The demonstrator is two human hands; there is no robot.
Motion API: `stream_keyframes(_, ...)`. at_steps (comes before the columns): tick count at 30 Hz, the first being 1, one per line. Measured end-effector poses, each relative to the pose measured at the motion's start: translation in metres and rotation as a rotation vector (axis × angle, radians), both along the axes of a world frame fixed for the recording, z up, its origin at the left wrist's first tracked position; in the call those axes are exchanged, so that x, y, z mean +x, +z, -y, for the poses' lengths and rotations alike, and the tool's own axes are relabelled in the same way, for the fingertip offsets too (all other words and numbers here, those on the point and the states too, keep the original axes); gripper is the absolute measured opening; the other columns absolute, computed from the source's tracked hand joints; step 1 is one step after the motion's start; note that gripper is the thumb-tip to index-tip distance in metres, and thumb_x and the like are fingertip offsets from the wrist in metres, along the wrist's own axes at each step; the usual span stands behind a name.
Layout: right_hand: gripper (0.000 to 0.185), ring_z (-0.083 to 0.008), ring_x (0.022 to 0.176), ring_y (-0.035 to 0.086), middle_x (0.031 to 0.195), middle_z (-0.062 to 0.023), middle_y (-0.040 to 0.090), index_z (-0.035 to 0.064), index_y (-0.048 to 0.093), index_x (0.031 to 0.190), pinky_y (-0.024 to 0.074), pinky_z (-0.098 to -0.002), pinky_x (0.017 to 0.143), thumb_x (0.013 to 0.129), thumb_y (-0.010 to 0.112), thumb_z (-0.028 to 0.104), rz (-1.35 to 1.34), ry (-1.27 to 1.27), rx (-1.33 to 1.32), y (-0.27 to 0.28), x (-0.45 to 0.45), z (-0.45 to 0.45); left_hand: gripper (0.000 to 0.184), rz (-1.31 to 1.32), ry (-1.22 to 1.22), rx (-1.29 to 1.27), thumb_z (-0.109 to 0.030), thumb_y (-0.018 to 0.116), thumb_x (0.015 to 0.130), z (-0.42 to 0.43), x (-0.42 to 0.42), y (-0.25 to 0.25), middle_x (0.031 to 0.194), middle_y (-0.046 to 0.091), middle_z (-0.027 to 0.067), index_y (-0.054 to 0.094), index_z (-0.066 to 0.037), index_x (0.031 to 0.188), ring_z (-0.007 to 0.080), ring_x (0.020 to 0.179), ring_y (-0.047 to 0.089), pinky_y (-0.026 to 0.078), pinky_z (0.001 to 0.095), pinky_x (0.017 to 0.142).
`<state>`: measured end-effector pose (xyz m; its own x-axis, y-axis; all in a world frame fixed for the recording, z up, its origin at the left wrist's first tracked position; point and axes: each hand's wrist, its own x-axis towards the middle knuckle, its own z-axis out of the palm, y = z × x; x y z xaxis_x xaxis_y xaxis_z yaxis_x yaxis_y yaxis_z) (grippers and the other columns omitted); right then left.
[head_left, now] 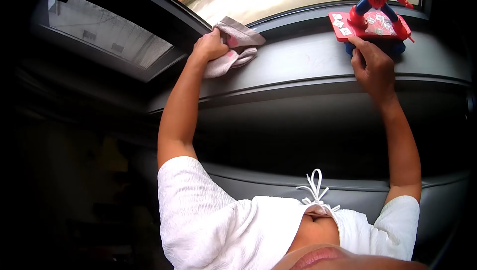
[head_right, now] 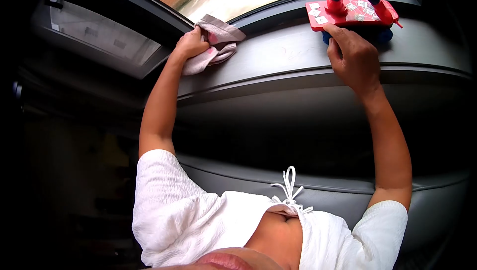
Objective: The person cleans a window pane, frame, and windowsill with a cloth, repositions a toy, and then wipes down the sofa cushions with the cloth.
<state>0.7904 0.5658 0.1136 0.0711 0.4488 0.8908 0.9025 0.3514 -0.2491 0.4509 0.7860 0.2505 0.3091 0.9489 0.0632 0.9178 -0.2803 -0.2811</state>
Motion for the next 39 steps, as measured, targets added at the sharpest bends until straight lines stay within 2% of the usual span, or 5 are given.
stream_keyframes(8, 0.031, -0.0255, 0.071, 0.068, 0.084, -0.0096, 0.068, 0.0093, 0.06, 0.116, 0.0555, -0.0375, 0.063, 0.086, 0.062, 0.004, -0.018, -0.005, 0.015, -0.006, 0.001, -0.006, 0.096, 0.329, 0.025, -0.234, -0.039, 0.081, 0.065, -0.055, -0.008, -0.005, 0.133, 0.059, 0.0242, 0.044, 0.012, 0.137, 0.0295, 0.128, 0.055, 0.044, 0.0327, 0.105)
stream_keyframes(17, 0.031, -0.0243, 0.069, 0.067, 0.079, -0.0087, 0.065, 0.0093, 0.06, 0.115, 0.055, -0.0376, 0.061, 0.085, 0.063, 0.004, -0.02, -0.014, 0.021, -0.01, 0.002, -0.009, 0.054, 0.583, -0.072, -0.355, -0.019, 0.077, 0.071, -0.05, -0.012, -0.007, 0.117, 0.068, 0.0139, 0.065, 0.0, 0.12, 0.0196, 0.104, 0.065, 0.05, 0.0299, 0.093)
stream_keyframes(21, 0.033, -0.0245, 0.069, 0.067, 0.08, -0.0088, 0.066, 0.0091, 0.061, 0.117, 0.0557, -0.0369, 0.062, 0.084, 0.064, 0.004, -0.02, -0.013, 0.01, -0.005, 0.002, -0.005, 0.065, -0.108, 0.094, -0.023, -0.047, 0.071, 0.074, 0.013, 0.024, -0.026, 0.125, 0.062, 0.0262, 0.068, 0.002, 0.117, 0.0373, 0.121, 0.059, 0.046, 0.0405, 0.104)
stream_keyframes(34, 0.033, -0.0244, 0.069, 0.068, 0.082, -0.0094, 0.068, 0.0104, 0.059, 0.118, 0.0559, -0.0365, 0.061, 0.085, 0.063, 0.004, 0.007, 0.007, 0.051, -0.006, 0.003, -0.008, 0.065, 0.021, 0.088, -0.305, -0.043, 0.08, 0.068, -0.035, 0.026, 0.006, 0.126, 0.065, 0.0179, 0.07, 0.0, 0.116, 0.0277, 0.118, 0.062, 0.05, 0.0347, 0.097)
stream_keyframes(39, 0.034, -0.0242, 0.067, 0.067, 0.08, -0.0093, 0.067, 0.0097, 0.059, 0.118, 0.0555, -0.0362, 0.061, 0.085, 0.062, 0.003, -0.008, 0.018, 0.016, -0.005, 0.002, -0.006, 0.079, 0.027, 0.087, -0.344, -0.044, 0.079, 0.068, -0.045, 0.01, 0.009, 0.134, 0.059, 0.0198, 0.06, 0.004, 0.128, 0.0282, 0.125, 0.057, 0.047, 0.034, 0.101)
